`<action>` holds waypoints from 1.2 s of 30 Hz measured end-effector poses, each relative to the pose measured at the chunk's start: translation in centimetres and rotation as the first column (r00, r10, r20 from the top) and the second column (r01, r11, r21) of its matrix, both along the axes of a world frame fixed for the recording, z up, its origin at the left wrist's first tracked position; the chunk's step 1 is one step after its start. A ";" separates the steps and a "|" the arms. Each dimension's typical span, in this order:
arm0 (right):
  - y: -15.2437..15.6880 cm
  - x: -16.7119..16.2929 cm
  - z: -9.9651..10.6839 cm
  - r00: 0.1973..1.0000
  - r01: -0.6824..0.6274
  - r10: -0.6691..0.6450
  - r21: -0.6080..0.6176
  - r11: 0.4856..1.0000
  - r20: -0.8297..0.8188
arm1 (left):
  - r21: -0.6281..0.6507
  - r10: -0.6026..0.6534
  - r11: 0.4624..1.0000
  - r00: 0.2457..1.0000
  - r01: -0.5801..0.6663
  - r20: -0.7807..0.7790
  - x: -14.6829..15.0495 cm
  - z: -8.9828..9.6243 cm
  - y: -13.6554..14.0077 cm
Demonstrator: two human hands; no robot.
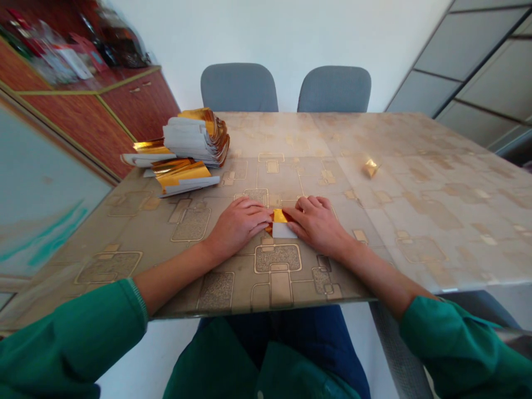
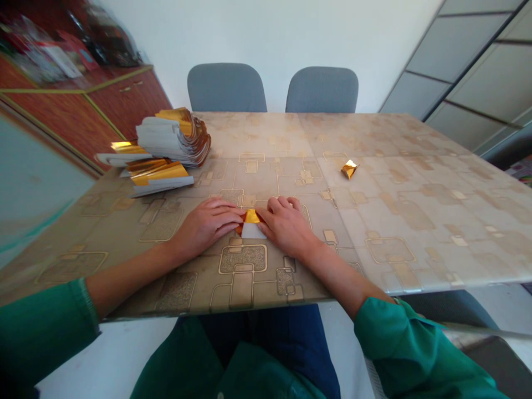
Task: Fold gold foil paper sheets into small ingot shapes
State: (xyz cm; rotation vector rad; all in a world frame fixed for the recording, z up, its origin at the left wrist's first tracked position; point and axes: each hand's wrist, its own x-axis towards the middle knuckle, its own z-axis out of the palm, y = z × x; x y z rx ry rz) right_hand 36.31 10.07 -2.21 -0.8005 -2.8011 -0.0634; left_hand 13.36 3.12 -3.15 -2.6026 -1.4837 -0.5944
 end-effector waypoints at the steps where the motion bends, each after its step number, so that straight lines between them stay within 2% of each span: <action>1: -0.1 0.1 0.0 1.000 0.003 -0.003 0.017 1.000 0.007 | 0.015 0.000 1.000 1.000 0.000 -0.006 -0.2 0.0 0.2; 4: -0.5 0.8 0.3 1.000 -0.011 0.011 0.016 1.000 0.005 | 0.056 -0.026 0.998 0.999 0.028 -0.039 -0.6 0.1 1.0; 8: -0.7 1.6 0.6 0.996 -0.094 0.094 -0.010 0.995 0.004 | 0.078 -0.094 0.992 0.990 0.102 -0.102 -0.7 0.4 2.5; 11: -0.8 1.5 0.8 0.989 -0.138 0.139 0.008 0.990 -0.050 | 0.087 -0.131 0.986 0.980 0.145 -0.150 -0.5 0.6 3.1; 15: -1.2 0.9 0.6 0.941 -0.318 0.301 -0.103 0.942 -0.154 | 0.095 -0.136 0.985 0.984 0.147 -0.114 -0.2 0.4 3.3; 17: -1.3 0.7 0.3 0.925 -0.362 0.335 -0.151 0.920 -0.177 | 0.096 -0.133 0.985 0.988 0.141 -0.082 -0.1 0.3 3.1; 21: -1.4 0.4 -0.2 0.926 -0.354 0.328 -0.130 0.926 -0.186 | 0.064 -0.161 0.984 0.984 0.166 -0.079 0.1 0.1 1.9; 25: -1.6 -0.1 -0.6 0.943 -0.294 0.276 -0.084 0.952 -0.184 | 0.012 -0.176 0.984 0.984 0.176 -0.007 0.5 0.6 -0.4; 30: -2.0 -0.5 -0.6 0.948 -0.237 0.203 -0.117 0.965 -0.245 | -0.096 -0.096 0.991 0.995 0.096 -0.001 1.3 1.4 -2.0; 36: -1.7 0.2 0.1 0.917 -0.288 0.190 -0.250 0.924 -0.351 | 0.046 -0.062 0.997 0.991 0.067 -0.118 1.6 0.3 -1.4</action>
